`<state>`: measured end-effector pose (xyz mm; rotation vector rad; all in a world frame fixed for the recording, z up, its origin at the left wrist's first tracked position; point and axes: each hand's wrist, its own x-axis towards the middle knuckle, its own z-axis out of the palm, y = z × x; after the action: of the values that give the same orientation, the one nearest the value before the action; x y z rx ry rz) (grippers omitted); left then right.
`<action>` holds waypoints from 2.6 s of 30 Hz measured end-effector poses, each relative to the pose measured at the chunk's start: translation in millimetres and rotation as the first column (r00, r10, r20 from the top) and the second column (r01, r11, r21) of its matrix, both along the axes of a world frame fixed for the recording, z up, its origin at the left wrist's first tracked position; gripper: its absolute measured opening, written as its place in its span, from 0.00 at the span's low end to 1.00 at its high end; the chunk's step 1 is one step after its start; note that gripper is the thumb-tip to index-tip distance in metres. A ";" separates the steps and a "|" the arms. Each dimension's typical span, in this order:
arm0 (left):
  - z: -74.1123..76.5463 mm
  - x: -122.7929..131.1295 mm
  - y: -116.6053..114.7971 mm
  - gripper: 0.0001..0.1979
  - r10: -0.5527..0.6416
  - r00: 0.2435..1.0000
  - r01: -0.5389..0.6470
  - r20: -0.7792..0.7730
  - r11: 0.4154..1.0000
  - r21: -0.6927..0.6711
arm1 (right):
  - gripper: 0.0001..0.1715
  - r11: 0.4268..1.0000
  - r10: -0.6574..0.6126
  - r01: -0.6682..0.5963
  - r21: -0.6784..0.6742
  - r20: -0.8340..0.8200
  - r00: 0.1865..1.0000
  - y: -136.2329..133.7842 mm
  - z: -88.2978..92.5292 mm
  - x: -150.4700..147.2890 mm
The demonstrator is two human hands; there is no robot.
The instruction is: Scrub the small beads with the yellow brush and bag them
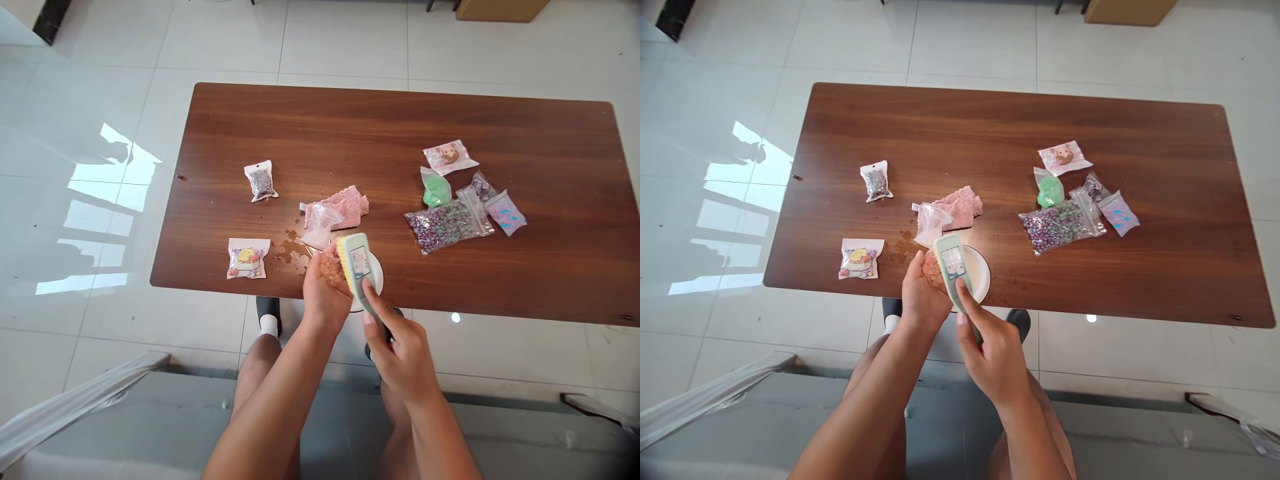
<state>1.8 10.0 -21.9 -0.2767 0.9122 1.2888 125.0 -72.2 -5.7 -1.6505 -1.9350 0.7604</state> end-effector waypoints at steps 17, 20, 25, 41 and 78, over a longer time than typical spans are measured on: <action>2.2 -2.8 4.2 0.20 -0.044 0.995 0.046 0.087 0.999 -0.020 | 0.30 0.909 -0.040 -0.087 -0.409 -0.291 0.956 -2.9 7.3 4.6; 3.5 -3.4 4.4 0.18 -0.043 0.993 0.048 0.107 0.998 -0.043 | 0.29 0.929 0.039 -0.121 -0.350 -0.232 0.972 -2.5 8.5 4.1; 1.8 -0.9 0.4 0.19 -0.045 0.997 0.043 0.056 0.999 0.030 | 0.30 0.981 0.142 -0.127 -0.146 0.095 0.985 4.2 6.0 -0.6; 7.5 -2.6 3.3 0.14 0.002 0.997 0.004 0.073 0.997 -0.076 | 0.30 0.997 0.071 -0.075 0.017 0.186 0.980 -1.3 8.3 -2.3; -5.2 1.2 0.9 0.23 -0.137 0.977 0.114 0.164 0.983 0.143 | 0.30 0.910 0.039 -0.130 -0.394 -0.232 0.972 -2.5 10.0 11.0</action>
<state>3.0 10.9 -27.1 -0.2186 0.6822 1.1832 136.0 -74.6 4.3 -1.6287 -1.7823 1.3999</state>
